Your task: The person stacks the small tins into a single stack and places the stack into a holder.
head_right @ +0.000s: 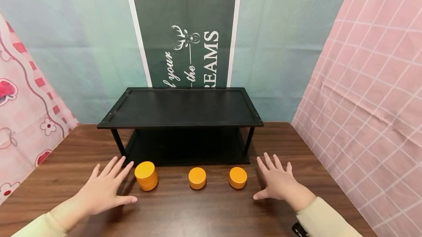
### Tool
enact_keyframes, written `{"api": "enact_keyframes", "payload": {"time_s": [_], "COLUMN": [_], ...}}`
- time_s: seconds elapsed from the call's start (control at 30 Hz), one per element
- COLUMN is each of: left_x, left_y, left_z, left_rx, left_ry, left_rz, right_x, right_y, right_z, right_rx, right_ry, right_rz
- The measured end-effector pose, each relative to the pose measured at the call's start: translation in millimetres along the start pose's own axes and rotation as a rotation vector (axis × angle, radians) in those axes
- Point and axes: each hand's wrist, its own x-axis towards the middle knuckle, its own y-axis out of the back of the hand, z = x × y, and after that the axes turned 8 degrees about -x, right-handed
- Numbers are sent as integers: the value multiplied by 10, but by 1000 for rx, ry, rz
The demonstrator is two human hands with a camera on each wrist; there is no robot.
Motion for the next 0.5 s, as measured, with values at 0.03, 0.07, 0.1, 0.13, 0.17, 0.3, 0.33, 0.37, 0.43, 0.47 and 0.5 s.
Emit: {"api": "enact_keyframes", "payload": {"time_s": [0.03,0.07,0.1,0.13,0.17,0.3,0.33,0.37,0.43,0.47,0.5], "left_x": [3,5,8,13,16,26,26,25,20,17,16], "left_y": [2,4,6,7,12,19,16,9,-7,-19,-29], "left_z": [-2,-4,-6,-9,-10,-11,-11,-11,-7,-5,-2], "left_rx": [-4,-8,-10,-15,-23,-47,-55,-63,-85,-99,-113], "left_ry": [4,5,6,9,14,14,16,20,26,30,31], "left_rz": [-8,-13,-15,-20,-28,-26,-29,-34,-49,-56,-60], "right_x": [2,1,0,-2,-6,-27,-28,-26,-19,-14,-11], "right_y": [-3,-6,-6,-10,-9,9,10,6,-6,-16,-25], "right_z": [5,9,11,18,21,4,-6,-17,-43,-56,-72], "right_rx": [6,8,10,17,25,42,49,54,68,78,88], "right_ry": [-1,-1,-1,-1,1,22,31,42,66,76,84], "right_rz": [-10,-14,-13,-20,-21,43,57,72,97,106,114]}}
